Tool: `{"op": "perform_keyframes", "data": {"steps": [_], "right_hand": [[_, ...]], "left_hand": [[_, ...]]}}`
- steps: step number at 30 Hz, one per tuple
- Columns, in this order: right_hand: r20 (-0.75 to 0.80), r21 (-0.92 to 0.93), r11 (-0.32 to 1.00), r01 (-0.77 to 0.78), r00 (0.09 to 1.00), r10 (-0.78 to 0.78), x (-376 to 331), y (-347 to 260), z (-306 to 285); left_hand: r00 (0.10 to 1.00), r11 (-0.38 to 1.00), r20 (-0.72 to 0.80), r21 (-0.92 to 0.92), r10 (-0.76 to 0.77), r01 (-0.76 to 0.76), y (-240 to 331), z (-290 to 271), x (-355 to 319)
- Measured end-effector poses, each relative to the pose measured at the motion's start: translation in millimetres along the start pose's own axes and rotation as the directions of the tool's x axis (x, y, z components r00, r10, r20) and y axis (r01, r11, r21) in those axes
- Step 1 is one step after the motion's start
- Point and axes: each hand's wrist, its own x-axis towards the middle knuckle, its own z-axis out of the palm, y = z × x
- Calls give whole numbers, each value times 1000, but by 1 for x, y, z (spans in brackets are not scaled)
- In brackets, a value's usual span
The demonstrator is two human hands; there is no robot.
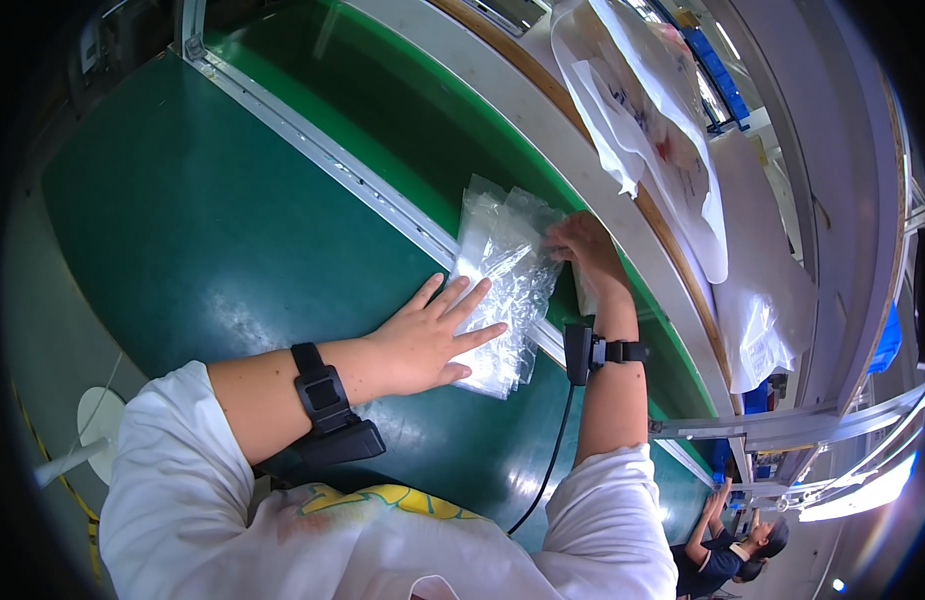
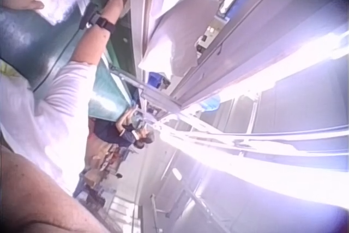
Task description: Folding and stacking transparent plastic bags on a workbench.
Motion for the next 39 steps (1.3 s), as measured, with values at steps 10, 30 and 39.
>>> {"op": "perform_keyframes", "data": {"steps": [10,30,39], "right_hand": [[-243,145,967,-211,940,241,15,14,44],[-350,-204,976,80,925,-149,-76,24,80],[-368,-366,926,90,900,-233,-81,40,85]], "left_hand": [[1000,1000,-11,-6,27,-27,-3,3,-3],[992,971,-106,-236,-61,35,-1,-14,11],[910,946,-334,-285,-246,151,1,-22,23]]}}
